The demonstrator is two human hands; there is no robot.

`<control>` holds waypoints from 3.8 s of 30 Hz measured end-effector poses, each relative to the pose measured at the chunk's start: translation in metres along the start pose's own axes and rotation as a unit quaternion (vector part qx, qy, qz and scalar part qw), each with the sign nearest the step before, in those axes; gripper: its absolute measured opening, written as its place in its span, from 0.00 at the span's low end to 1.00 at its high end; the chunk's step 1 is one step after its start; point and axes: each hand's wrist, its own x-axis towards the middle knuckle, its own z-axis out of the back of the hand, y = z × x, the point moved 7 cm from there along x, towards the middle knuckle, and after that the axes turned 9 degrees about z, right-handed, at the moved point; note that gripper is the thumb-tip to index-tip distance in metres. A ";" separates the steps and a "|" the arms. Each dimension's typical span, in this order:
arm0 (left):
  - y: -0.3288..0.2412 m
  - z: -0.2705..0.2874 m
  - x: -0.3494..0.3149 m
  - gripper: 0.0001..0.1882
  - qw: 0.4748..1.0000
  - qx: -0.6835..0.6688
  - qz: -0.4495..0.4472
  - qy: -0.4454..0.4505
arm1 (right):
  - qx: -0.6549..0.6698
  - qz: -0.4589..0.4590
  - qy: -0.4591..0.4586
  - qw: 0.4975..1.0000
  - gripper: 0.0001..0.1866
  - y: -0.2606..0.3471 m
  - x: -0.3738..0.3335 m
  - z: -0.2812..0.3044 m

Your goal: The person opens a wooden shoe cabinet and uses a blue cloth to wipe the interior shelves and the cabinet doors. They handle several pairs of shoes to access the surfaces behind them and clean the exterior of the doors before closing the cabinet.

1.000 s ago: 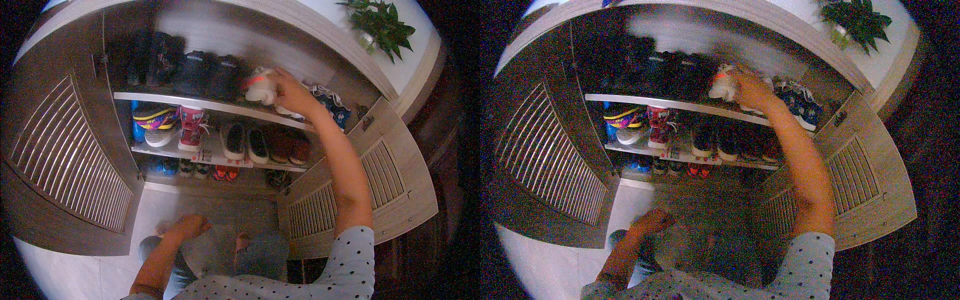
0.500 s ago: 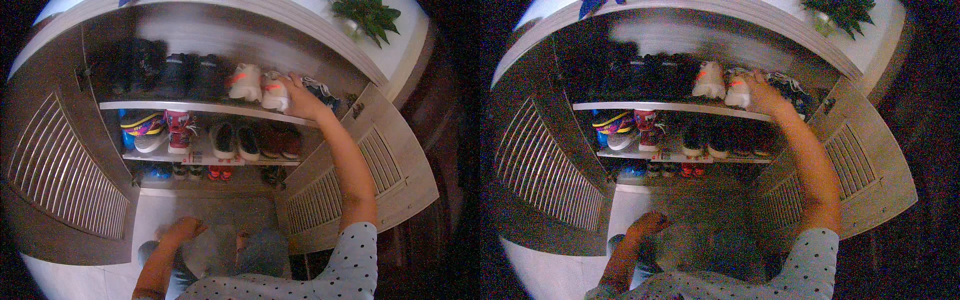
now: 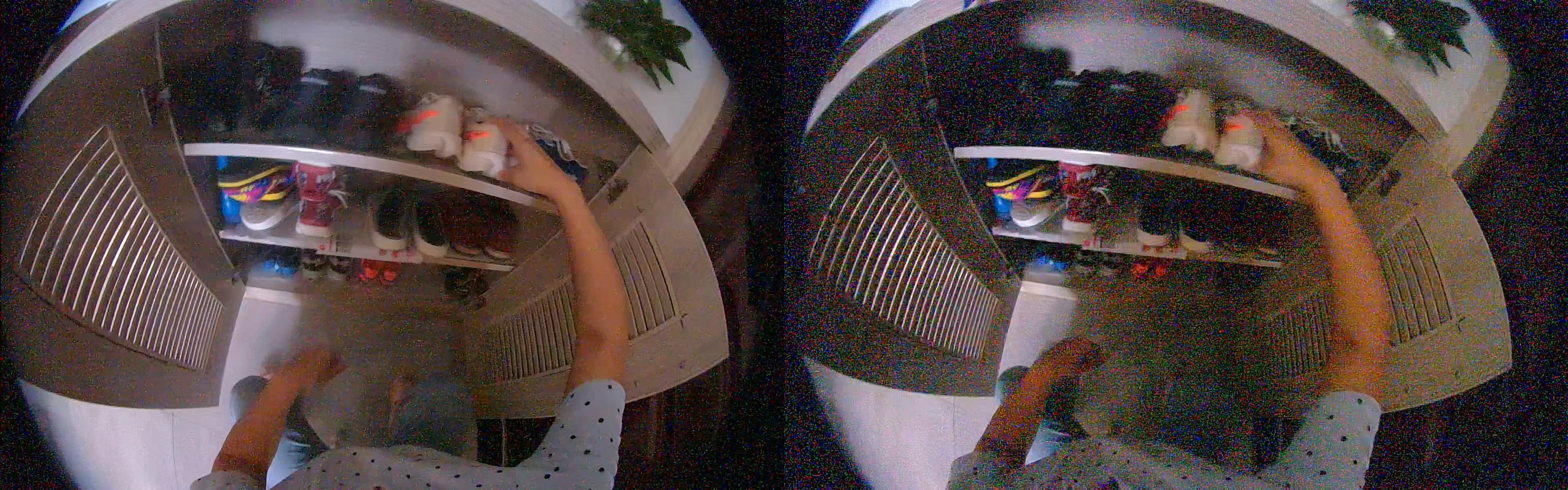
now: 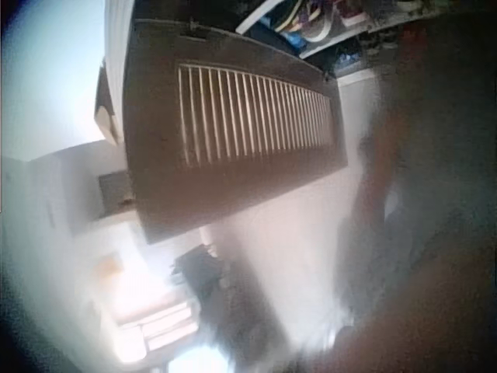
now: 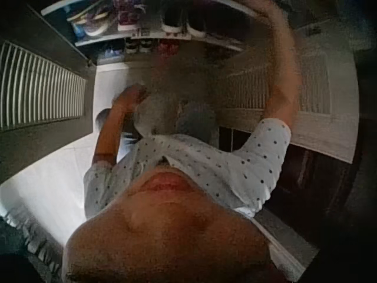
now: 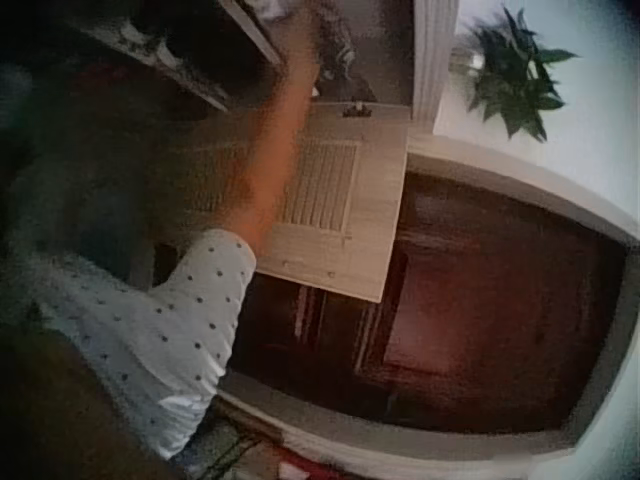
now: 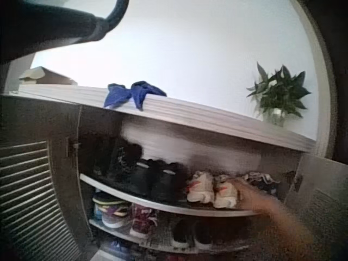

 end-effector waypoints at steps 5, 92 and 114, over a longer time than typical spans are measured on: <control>-0.008 0.009 0.000 0.19 0.997 0.069 -0.037 -0.027 | -0.011 0.004 0.014 1.000 0.45 -0.018 -0.007 -0.001; 0.048 -0.041 0.010 0.24 0.981 0.062 0.095 0.155 | -0.168 -0.206 -0.183 0.947 0.32 0.041 -0.068 -0.070; 0.041 -0.034 0.003 0.22 0.979 0.117 0.118 0.121 | -0.090 -0.068 -0.388 0.915 0.17 0.008 -0.058 0.015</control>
